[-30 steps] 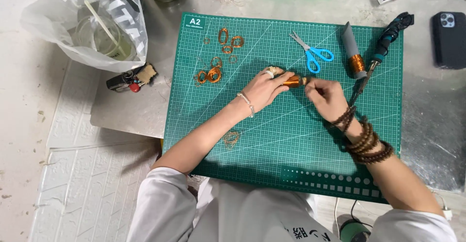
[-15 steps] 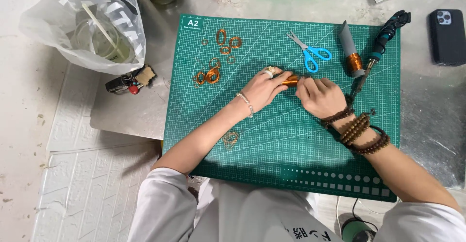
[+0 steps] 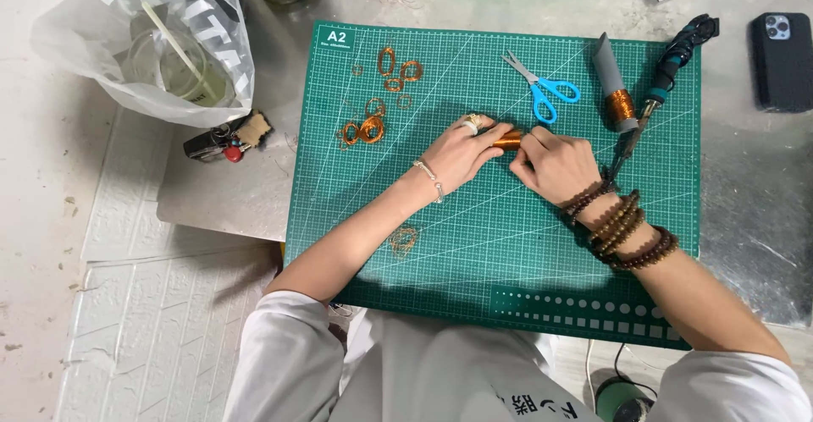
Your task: Assembling and adjusting fine wires on a small electromagnetic coil component
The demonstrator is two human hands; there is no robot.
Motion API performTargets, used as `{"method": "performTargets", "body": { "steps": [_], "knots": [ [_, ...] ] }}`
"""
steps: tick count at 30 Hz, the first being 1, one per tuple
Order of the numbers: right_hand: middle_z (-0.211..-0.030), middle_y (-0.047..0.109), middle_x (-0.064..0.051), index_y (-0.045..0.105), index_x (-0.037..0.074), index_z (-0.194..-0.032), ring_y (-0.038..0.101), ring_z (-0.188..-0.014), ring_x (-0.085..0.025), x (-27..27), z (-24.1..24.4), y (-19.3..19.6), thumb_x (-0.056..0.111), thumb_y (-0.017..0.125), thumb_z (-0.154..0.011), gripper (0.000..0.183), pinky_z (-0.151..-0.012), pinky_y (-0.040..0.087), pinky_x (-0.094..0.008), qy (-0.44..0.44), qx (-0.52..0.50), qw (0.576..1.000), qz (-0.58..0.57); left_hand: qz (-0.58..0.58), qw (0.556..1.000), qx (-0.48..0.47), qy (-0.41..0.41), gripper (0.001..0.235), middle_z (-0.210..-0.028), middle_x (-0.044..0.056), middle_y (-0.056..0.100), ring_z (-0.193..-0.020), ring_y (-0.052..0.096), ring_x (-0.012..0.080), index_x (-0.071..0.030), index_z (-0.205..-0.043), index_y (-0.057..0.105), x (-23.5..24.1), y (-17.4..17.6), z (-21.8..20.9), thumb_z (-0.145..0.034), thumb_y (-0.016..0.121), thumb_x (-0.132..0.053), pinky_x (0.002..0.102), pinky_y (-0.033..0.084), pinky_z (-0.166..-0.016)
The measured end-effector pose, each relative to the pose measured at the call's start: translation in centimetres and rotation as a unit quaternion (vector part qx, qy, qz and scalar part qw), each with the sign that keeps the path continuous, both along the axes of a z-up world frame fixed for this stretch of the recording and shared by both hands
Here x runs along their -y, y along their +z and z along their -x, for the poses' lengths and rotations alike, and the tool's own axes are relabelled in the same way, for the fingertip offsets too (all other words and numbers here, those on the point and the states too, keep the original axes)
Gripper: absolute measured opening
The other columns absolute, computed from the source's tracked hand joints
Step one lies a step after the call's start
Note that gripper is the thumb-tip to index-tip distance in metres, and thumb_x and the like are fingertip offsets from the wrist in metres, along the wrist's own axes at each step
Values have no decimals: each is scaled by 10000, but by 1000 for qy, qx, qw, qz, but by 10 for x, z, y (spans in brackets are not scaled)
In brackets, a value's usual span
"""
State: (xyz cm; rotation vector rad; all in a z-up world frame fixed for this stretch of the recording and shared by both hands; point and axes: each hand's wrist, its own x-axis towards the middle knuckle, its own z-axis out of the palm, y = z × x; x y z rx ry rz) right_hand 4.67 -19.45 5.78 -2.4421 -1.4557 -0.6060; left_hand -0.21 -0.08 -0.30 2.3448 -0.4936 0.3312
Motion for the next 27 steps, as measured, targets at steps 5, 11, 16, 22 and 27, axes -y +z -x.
{"method": "performTargets", "body": {
  "steps": [5,11,16,22,27],
  "knots": [
    [-601,425,33,523,114,-660,472,-421,-123,-4,3,-7,125,555,-828,172,-434,424,-231,-18,49,999,1,-18,999,-28,6,363,-1123,118,567,-1054,553,262,-85,-1263,537,-1,18,4,-979,468,-300,344,466,-901],
    [-632,404,11,497,121,-687,500,-457,-177,37,-31,-26,100,612,-788,154,-424,370,-273,-93,74,993,-2,2,997,-71,17,347,-1110,132,580,-1003,589,250,-82,-1257,530,-8,38,9,-965,512,-267,344,492,-893],
    [-688,427,17,571,124,-771,550,-508,-202,33,-28,-28,166,620,-862,112,-455,419,-291,-81,10,996,-37,-4,999,-50,7,357,-1107,159,596,-1015,613,286,-63,-1265,526,-7,47,8,-952,552,-233,341,540,-850],
    [-720,456,-13,623,74,-826,576,-566,-240,29,-15,-12,78,605,-876,53,-446,421,-284,-39,-105,990,-85,-28,996,-90,11,394,-1133,188,586,-1030,611,304,-80,-1297,500,-7,62,12,-931,586,-196,358,552,-868],
    [-688,442,-62,646,10,-877,524,-532,-261,28,-14,-5,28,556,-922,102,-437,395,-294,13,-146,979,-138,29,992,-121,4,370,-1152,190,570,-1058,594,327,-53,-1281,509,-10,65,11,-950,572,-206,372,559,-863]
  ]
}}
